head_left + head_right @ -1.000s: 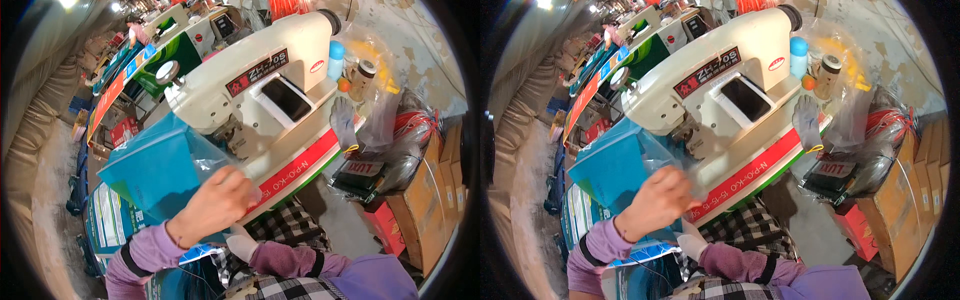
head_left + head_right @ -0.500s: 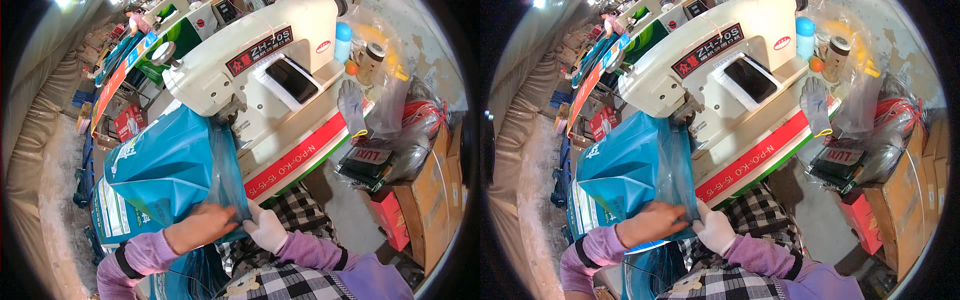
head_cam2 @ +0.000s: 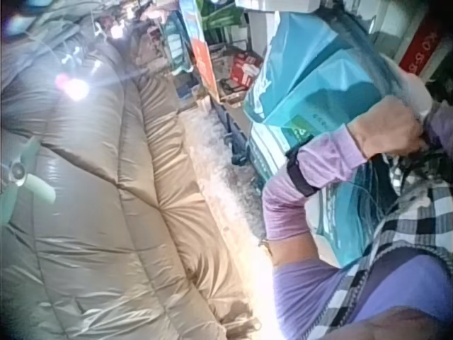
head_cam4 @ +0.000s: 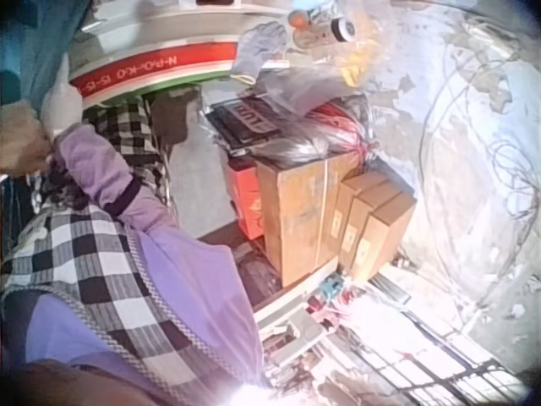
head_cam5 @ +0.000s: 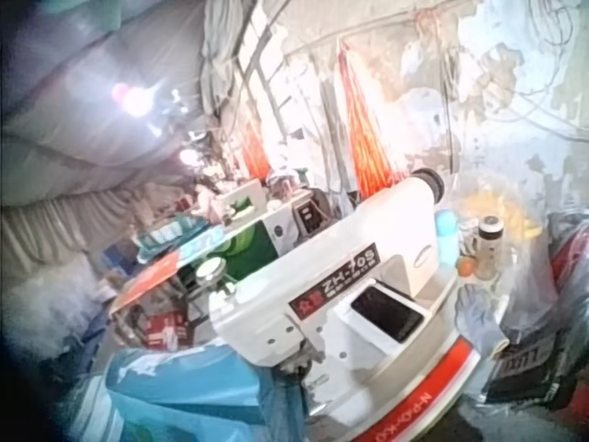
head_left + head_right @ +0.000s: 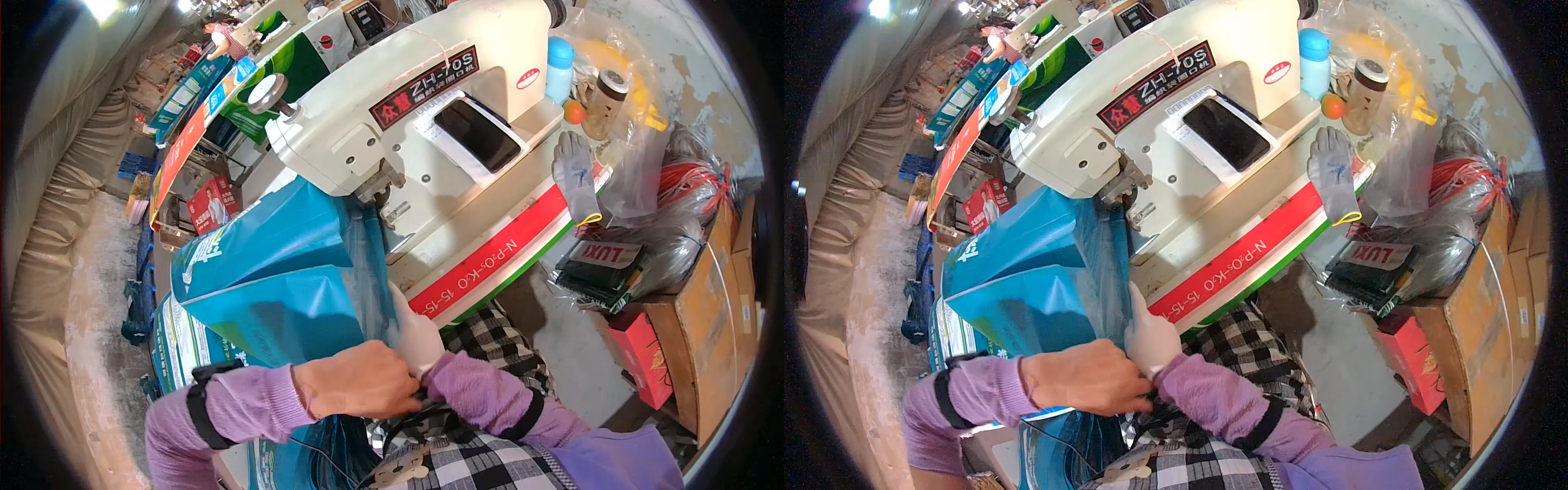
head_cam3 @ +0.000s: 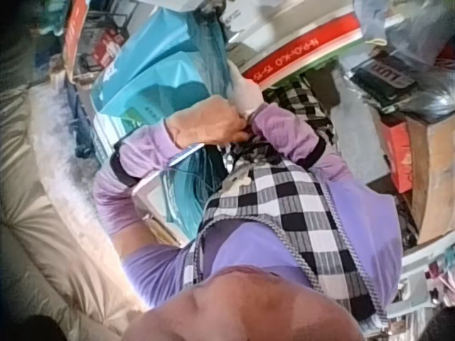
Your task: Sew and seal large woven plastic fertilizer bags using an industrial sewing machine in a manufacturing setting.
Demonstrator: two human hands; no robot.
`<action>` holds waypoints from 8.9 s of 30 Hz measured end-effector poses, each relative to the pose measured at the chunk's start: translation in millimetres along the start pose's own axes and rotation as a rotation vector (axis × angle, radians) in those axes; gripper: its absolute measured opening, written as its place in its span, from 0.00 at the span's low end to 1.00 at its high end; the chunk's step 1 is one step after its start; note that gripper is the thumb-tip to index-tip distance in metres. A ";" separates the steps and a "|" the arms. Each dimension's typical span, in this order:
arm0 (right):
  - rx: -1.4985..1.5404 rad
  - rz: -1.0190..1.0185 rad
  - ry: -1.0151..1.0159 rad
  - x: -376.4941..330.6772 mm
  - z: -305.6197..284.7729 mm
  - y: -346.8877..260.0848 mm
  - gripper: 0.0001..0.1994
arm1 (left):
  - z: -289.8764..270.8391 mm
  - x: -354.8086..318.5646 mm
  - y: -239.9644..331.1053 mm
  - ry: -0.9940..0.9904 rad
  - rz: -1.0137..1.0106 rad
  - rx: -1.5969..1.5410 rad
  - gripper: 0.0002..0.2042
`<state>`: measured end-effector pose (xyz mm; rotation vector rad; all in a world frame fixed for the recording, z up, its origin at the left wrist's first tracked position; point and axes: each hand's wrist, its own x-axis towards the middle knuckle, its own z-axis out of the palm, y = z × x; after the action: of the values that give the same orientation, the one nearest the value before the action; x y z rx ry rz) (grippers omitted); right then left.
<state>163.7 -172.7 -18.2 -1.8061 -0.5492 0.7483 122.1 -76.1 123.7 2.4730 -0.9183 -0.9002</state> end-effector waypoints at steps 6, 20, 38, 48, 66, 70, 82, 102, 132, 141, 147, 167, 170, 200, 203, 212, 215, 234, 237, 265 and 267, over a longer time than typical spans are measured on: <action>-0.631 -0.048 -0.153 5.0 -25.9 -2.5 0.39 | -137.1 -52.1 19.3 -0.238 -0.210 0.701 0.09; -0.630 -0.093 -0.131 78.7 -18.0 9.4 0.32 | -79.7 40.7 -75.4 0.560 -0.039 0.041 0.11; 0.114 0.016 -0.323 -40.9 -23.4 26.5 0.22 | 60.3 -27.8 -45.4 -0.080 -0.571 0.227 0.11; -0.041 0.096 -0.435 -41.8 -46.2 29.5 0.21 | 72.3 -32.4 -1.3 0.512 -0.362 -0.677 0.06; 0.718 0.297 -0.458 -38.6 -23.7 27.7 0.26 | 69.9 -30.9 11.5 0.470 -0.519 -0.884 0.11; 0.620 0.136 -0.539 -38.4 -33.9 9.6 0.36 | 76.0 -36.6 13.0 0.682 -0.437 -0.995 0.15; 0.818 0.325 -0.488 -60.0 -31.9 7.5 0.23 | 31.6 -28.2 11.5 0.310 -0.546 -0.145 0.10; -0.441 -0.069 -0.238 -4.9 -93.5 -1.8 0.38 | 110.2 31.6 66.8 0.308 -0.476 0.073 0.08; -0.884 -0.172 0.129 130.9 9.5 4.7 0.32 | 75.2 -24.3 -4.5 1.033 -0.411 0.178 0.13; -0.748 -0.270 0.005 60.8 -36.4 -15.9 0.32 | 14.4 -347.6 -115.3 1.260 -1.252 0.603 0.31; 0.239 -0.504 -0.033 42.6 -12.2 -60.6 0.16 | -118.3 -366.9 -116.6 1.216 -1.416 1.057 0.05; 0.162 -0.657 -0.108 -59.9 19.2 -43.2 0.15 | -132.1 -240.0 47.2 1.478 -0.653 0.549 0.22; 0.141 -0.582 -0.203 -73.6 -7.5 -40.7 0.14 | -112.2 -99.2 5.9 1.126 -0.375 0.141 0.17; -0.261 -0.376 -0.051 5.8 -45.3 -30.9 0.15 | 123.2 -27.0 -193.4 1.443 -0.408 -1.063 0.33; -0.840 -0.659 0.368 61.8 -27.0 -40.0 0.12 | 93.8 -14.5 -155.9 1.302 -0.560 -0.490 0.43; -0.394 -0.622 0.407 53.0 -45.7 -2.8 0.10 | 107.0 7.1 -181.8 1.649 -0.607 -0.501 0.03; -0.552 -0.713 0.314 54.2 -32.5 -9.8 0.14 | 112.7 -4.8 -185.5 1.733 -0.642 -0.599 0.03; -0.283 -0.404 0.138 48.9 -45.3 -47.9 0.12 | 124.1 -12.0 -158.8 1.553 -0.694 -0.524 0.19; -0.459 -0.881 0.170 53.2 -34.3 -37.7 0.10 | 123.4 -15.5 -156.4 1.492 -0.671 -0.349 0.20; -0.421 -0.808 -0.272 -51.1 -47.5 42.4 0.15 | 84.4 60.2 -160.9 1.585 -0.873 -0.270 0.16; -0.422 -0.856 -0.264 -45.4 -42.0 39.4 0.18 | 83.5 62.0 -165.6 1.525 -1.007 -0.352 0.21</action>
<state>162.8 -244.2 -34.4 -1.6055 -1.6179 0.2725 177.8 -6.1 -50.2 2.2280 0.9210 0.6811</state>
